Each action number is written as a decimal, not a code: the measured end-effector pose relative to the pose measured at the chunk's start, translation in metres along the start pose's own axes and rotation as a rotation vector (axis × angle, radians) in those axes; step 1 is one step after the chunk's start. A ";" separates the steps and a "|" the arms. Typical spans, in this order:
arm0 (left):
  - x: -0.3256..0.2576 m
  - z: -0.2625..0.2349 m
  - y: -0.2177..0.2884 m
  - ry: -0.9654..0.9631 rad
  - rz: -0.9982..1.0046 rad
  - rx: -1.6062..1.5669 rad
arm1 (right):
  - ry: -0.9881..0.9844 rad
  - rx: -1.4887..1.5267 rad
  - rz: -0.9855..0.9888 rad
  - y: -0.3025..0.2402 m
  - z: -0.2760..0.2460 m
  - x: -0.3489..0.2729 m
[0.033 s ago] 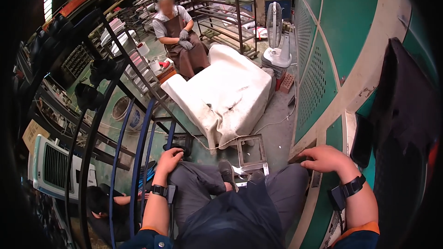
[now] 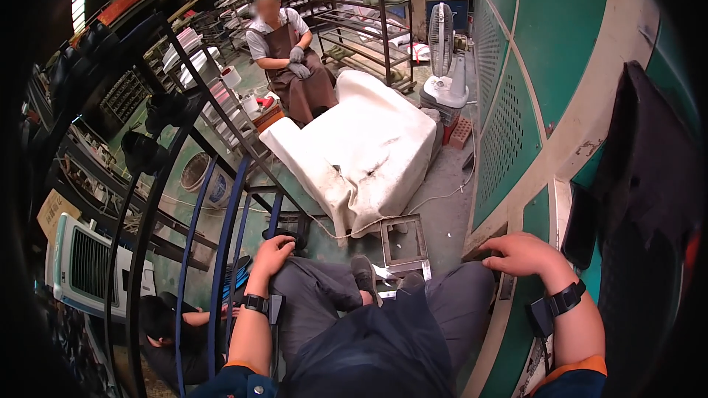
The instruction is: Inspecting and preparing leather shoes on an industrial assembly line.
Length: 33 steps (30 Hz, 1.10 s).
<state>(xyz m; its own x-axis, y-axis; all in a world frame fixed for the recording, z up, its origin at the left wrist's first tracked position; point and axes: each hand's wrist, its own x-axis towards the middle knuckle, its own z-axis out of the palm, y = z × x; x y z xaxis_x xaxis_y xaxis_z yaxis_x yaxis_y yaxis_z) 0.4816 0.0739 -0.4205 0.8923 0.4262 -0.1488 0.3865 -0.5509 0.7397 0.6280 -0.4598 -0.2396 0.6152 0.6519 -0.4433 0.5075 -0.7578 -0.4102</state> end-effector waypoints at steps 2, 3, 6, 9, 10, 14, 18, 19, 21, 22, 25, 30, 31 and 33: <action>0.000 -0.001 0.002 -0.013 -0.016 0.025 | -0.006 0.007 0.035 -0.001 -0.001 0.001; -0.001 -0.001 0.002 -0.018 -0.024 0.039 | -0.006 0.024 0.045 -0.001 -0.001 0.001; -0.001 -0.002 0.003 -0.018 -0.002 0.030 | 0.005 0.013 0.021 -0.003 -0.001 0.001; 0.000 -0.002 0.002 -0.011 0.016 0.041 | 0.003 0.023 0.024 -0.004 -0.002 0.001; 0.000 -0.002 0.002 -0.024 -0.014 0.045 | -0.002 0.026 0.034 -0.004 -0.002 0.001; 0.001 -0.002 0.001 -0.024 -0.008 0.047 | -0.008 0.033 0.038 -0.004 -0.002 0.001; -0.001 -0.002 0.003 -0.014 0.000 0.048 | -0.007 0.021 0.024 -0.005 -0.003 0.001; -0.001 -0.003 0.004 -0.018 -0.019 0.072 | -0.011 0.021 0.031 -0.005 -0.003 0.000; -0.001 -0.003 0.005 -0.014 0.001 0.052 | 0.000 0.027 0.025 -0.006 -0.003 0.000; -0.001 -0.003 0.005 -0.027 -0.030 0.045 | 0.012 0.005 0.023 -0.006 -0.003 0.000; -0.002 -0.002 0.006 -0.011 -0.011 0.049 | 0.025 0.033 0.028 -0.007 -0.003 0.000; -0.001 -0.002 0.004 -0.031 -0.028 0.066 | 0.035 0.033 0.011 -0.007 -0.002 0.001; -0.001 -0.002 0.004 -0.033 -0.022 0.072 | 0.043 0.029 0.007 -0.006 -0.002 0.001; -0.001 -0.002 0.003 -0.021 0.005 0.064 | 0.048 0.022 -0.001 -0.006 -0.002 0.001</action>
<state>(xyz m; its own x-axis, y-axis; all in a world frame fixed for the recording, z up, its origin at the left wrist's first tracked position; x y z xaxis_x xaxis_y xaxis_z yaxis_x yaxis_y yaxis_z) 0.4815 0.0733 -0.4164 0.8989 0.4082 -0.1592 0.3952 -0.5985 0.6969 0.6265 -0.4547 -0.2362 0.6433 0.6503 -0.4041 0.4949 -0.7559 -0.4286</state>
